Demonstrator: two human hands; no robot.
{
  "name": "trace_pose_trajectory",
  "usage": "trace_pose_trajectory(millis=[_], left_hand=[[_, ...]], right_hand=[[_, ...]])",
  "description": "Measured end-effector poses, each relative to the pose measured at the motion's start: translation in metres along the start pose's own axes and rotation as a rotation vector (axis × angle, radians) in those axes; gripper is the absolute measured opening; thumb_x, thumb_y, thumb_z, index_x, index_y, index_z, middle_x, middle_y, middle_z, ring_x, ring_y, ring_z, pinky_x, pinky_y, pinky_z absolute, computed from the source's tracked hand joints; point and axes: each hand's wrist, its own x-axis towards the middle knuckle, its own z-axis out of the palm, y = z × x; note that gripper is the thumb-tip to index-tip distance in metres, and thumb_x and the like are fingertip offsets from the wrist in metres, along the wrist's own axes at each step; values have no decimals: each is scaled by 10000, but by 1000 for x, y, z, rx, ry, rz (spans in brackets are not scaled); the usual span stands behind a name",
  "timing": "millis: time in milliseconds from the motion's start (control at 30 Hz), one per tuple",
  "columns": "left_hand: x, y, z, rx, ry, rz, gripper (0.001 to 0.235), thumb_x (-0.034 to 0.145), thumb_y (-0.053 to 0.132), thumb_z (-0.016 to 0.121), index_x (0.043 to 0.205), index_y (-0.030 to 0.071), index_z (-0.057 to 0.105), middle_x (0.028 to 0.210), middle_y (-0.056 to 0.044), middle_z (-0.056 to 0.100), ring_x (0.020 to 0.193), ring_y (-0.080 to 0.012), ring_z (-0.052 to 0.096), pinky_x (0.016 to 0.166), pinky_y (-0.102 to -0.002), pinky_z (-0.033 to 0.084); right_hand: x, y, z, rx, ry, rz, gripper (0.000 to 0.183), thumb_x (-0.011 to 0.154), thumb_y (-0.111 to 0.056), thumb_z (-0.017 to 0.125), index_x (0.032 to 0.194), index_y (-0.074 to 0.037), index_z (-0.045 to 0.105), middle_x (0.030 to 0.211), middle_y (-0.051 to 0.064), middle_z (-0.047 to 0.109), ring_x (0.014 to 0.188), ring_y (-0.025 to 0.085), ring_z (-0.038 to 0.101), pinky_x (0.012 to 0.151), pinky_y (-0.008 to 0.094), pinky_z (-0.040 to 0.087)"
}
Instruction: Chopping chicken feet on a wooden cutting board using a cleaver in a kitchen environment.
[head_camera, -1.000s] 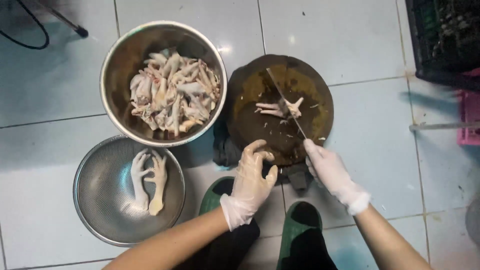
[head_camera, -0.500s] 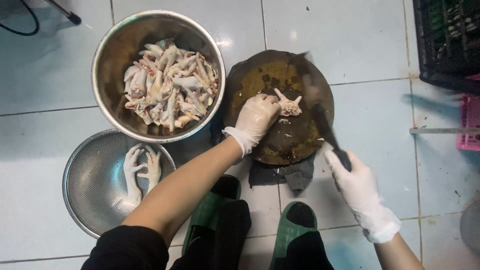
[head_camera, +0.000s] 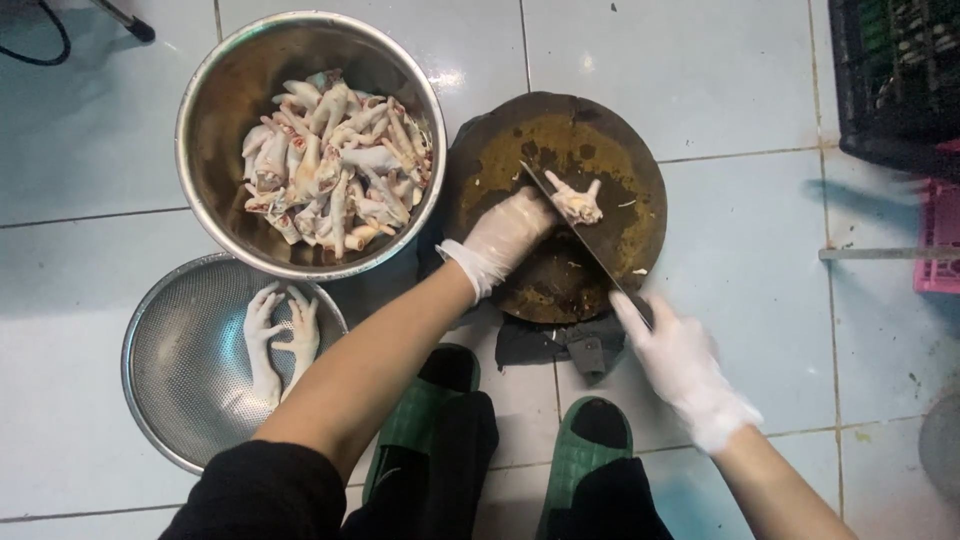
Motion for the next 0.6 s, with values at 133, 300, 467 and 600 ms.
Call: trace_pose_trajectory(millis=[133,300,467,600], left_hand=[[-4,-10,2,-178,-155,-20,218,970,38,548,960,173,719,860,-5,719,940,-222,688,852,-285,573],[-9,-6,9,-61,-61,-35,190,994,55,555,998,186,691,837,12,659,931,-199,665,838,-239,559],[-12,-11,51,-87,-71,39,204,1024,87,492,1069,187,665,907,7,655,1012,-182,637,885,-222,542],[-10,-17,59,-19,-133,96,180,1001,71,504,1014,221,603,897,28,567,1022,-190,556,999,-291,465]], right_hand=[[16,-24,-6,-61,-69,9,681,994,-755,404,1228,-166,651,908,226,753,951,407,750,844,504,578],[14,-45,-28,-78,-38,-29,637,1002,-714,443,1200,-154,673,932,197,774,950,351,762,848,444,581],[2,4,-22,218,-54,130,738,1035,-745,381,1232,-127,733,1014,161,788,1029,352,736,926,498,540],[3,9,-21,264,-57,157,660,1079,-657,417,1026,-98,762,915,181,780,975,395,732,906,500,535]])
